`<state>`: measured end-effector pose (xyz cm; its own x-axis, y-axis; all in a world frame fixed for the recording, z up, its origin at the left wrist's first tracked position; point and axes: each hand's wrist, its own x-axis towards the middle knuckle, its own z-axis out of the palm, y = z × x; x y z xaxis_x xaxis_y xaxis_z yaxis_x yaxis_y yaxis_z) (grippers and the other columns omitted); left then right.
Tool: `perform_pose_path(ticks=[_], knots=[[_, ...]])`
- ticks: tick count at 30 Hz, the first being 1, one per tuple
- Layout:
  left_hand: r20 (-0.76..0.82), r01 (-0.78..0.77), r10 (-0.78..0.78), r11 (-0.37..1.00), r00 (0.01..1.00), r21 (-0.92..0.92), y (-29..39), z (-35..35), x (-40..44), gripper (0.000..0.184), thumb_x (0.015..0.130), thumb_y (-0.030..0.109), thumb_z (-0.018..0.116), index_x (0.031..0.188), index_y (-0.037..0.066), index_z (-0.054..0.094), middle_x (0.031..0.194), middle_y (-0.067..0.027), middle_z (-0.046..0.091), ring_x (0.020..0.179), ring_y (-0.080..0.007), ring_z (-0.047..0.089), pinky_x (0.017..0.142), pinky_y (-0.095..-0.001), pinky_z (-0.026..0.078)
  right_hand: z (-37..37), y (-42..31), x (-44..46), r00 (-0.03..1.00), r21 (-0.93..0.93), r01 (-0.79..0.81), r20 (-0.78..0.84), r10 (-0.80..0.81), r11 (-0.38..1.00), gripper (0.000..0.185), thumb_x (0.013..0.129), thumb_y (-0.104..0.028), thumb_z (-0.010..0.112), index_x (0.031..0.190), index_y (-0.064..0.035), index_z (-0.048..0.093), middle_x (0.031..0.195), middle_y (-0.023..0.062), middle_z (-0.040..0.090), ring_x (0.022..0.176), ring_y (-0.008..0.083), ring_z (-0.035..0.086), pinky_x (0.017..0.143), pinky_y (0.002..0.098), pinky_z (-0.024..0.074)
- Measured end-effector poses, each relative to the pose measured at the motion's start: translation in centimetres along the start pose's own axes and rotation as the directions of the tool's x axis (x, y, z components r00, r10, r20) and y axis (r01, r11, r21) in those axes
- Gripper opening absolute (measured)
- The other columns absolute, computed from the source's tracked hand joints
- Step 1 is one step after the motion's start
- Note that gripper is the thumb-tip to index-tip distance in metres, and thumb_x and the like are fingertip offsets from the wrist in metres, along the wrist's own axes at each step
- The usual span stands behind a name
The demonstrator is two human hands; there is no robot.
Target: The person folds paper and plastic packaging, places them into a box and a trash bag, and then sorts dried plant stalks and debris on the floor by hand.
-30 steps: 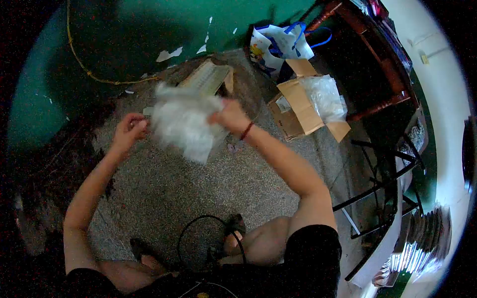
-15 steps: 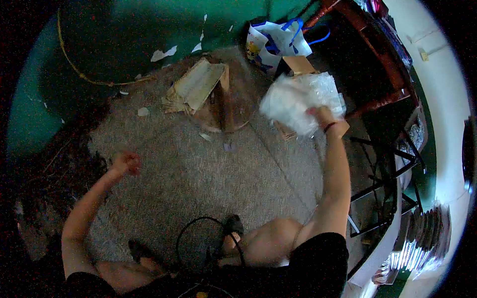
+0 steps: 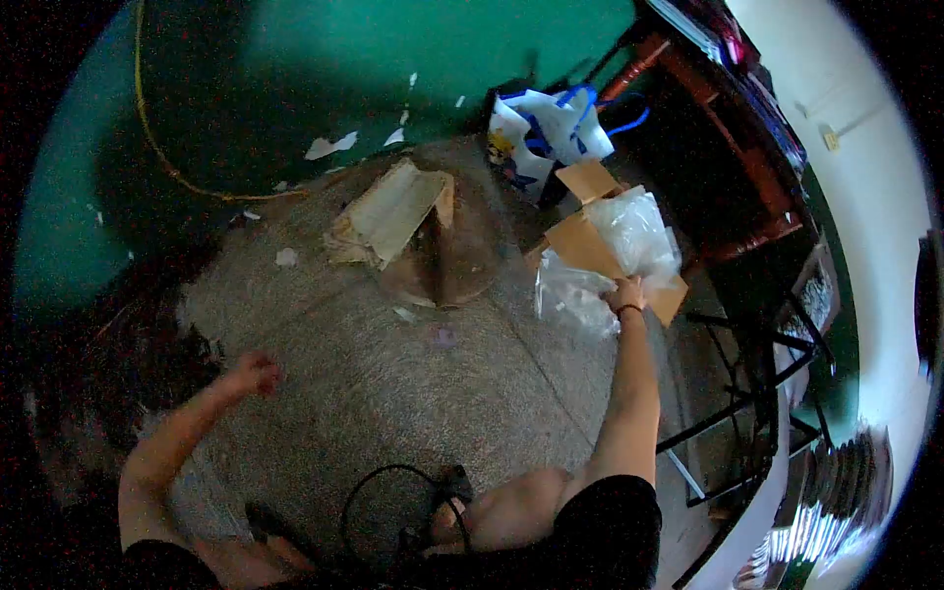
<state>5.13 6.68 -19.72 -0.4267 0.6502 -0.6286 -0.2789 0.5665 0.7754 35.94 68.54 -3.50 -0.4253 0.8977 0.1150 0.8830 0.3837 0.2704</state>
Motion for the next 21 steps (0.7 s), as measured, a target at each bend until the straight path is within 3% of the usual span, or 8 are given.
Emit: perform_pose_path(ticks=[3, 8, 10, 13, 15, 18, 20, 21], knots=[[0.025, -0.005, 0.003, 0.996, 1.000, 0.085, -0.5, -0.1, 0.2, 0.022, 0.078, 0.018, 0.054, 0.093, 0.001, 0.050, 0.077, -0.0084, 0.057, 0.060, -0.0172, 0.056, 0.053, -0.0298, 0.047, -0.9, -0.1, -0.6, 0.991, 0.078, 0.137, -0.018, -0.136, 0.988, 0.045, 0.058, -0.029, 0.074, 0.094, -0.0075, 0.058, 0.082, 0.0132, 0.060, 0.079, 0.0292, 0.057, 0.071, 0.0378, 0.0448], [0.084, -0.132, 0.138, 0.988, 0.987, -0.073, 1.4, -0.1, 2.3, 0.026, 0.080, 0.021, 0.052, 0.097, 0.001, 0.050, 0.079, -0.0075, 0.058, 0.063, -0.0160, 0.057, 0.057, -0.0295, 0.047, -0.3, -1.0, -2.2, 0.951, 0.183, 0.306, -0.096, -0.292, 0.934, 0.037, 0.059, -0.025, 0.073, 0.084, -0.0022, 0.058, 0.086, 0.0159, 0.058, 0.081, 0.0310, 0.056, 0.072, 0.0375, 0.0441], [0.037, -0.116, 0.112, 0.980, 0.993, 0.160, 6.0, 0.7, 1.6, 0.028, 0.081, 0.022, 0.052, 0.100, 0.001, 0.049, 0.085, -0.0074, 0.058, 0.073, -0.0158, 0.057, 0.062, -0.0285, 0.047, -0.1, -0.8, -3.5, 0.921, 0.330, 0.389, -0.134, -0.365, 0.860, 0.036, 0.060, -0.024, 0.072, 0.084, -0.0012, 0.058, 0.087, 0.0165, 0.058, 0.082, 0.0307, 0.055, 0.070, 0.0362, 0.0446], [0.041, -0.333, 0.331, 0.922, 0.943, 0.197, 12.0, 2.8, -0.3, 0.033, 0.082, 0.023, 0.052, 0.105, 0.000, 0.046, 0.098, -0.0085, 0.054, 0.088, -0.0166, 0.053, 0.073, -0.0307, 0.045, -2.5, -1.9, -9.4, 0.900, 0.392, 0.434, -0.143, -0.412, 0.811, 0.030, 0.061, -0.015, 0.070, 0.083, -0.0003, 0.056, 0.086, 0.0170, 0.057, 0.082, 0.0292, 0.055, 0.068, 0.0348, 0.0445], [0.081, -0.545, 0.546, 0.794, 0.834, 0.269, 16.3, 5.1, -1.5, 0.039, 0.081, 0.024, 0.052, 0.110, 0.000, 0.043, 0.107, -0.0101, 0.049, 0.095, -0.0182, 0.051, 0.078, -0.0331, 0.043, -1.0, -1.0, -12.9, 0.874, 0.498, 0.454, -0.086, -0.479, 0.739, 0.028, 0.061, -0.010, 0.068, 0.083, -0.0004, 0.054, 0.083, 0.0165, 0.056, 0.078, 0.0298, 0.054, 0.067, 0.0358, 0.0440], [0.196, -0.747, 0.737, 0.559, 0.646, 0.360, 24.3, 9.1, -2.7, 0.049, 0.079, 0.024, 0.054, 0.119, 0.002, 0.035, 0.117, -0.0148, 0.042, 0.105, -0.0251, 0.045, 0.086, -0.0366, 0.038, -1.8, -1.3, -18.7, 0.653, 0.546, 0.723, -0.340, -0.677, 0.423, 0.030, 0.059, -0.004, 0.066, 0.086, -0.0006, 0.052, 0.083, 0.0158, 0.054, 0.078, 0.0322, 0.051, 0.069, 0.0382, 0.0425], [0.367, -0.886, 0.845, 0.233, 0.388, 0.401, 27.6, 13.2, -0.7, 0.059, 0.076, 0.028, 0.057, 0.124, 0.004, 0.030, 0.122, -0.0181, 0.037, 0.113, -0.0313, 0.037, 0.093, -0.0396, 0.031, -5.9, -3.3, -21.5, 0.643, 0.517, 0.722, -0.253, -0.723, 0.460, 0.031, 0.058, -0.003, 0.065, 0.086, -0.0004, 0.052, 0.087, 0.0171, 0.053, 0.082, 0.0333, 0.049, 0.071, 0.0381, 0.0417], [0.426, -0.896, 0.830, 0.181, 0.360, 0.404, 28.3, 15.8, 0.9, 0.066, 0.074, 0.031, 0.059, 0.125, 0.005, 0.027, 0.125, -0.0196, 0.032, 0.116, -0.0339, 0.031, 0.095, -0.0407, 0.028, -6.9, -3.9, -22.2, 0.623, 0.478, 0.729, -0.166, -0.764, 0.490, 0.033, 0.057, -0.002, 0.065, 0.087, -0.0002, 0.052, 0.090, 0.0183, 0.052, 0.086, 0.0343, 0.048, 0.073, 0.0381, 0.0409]])
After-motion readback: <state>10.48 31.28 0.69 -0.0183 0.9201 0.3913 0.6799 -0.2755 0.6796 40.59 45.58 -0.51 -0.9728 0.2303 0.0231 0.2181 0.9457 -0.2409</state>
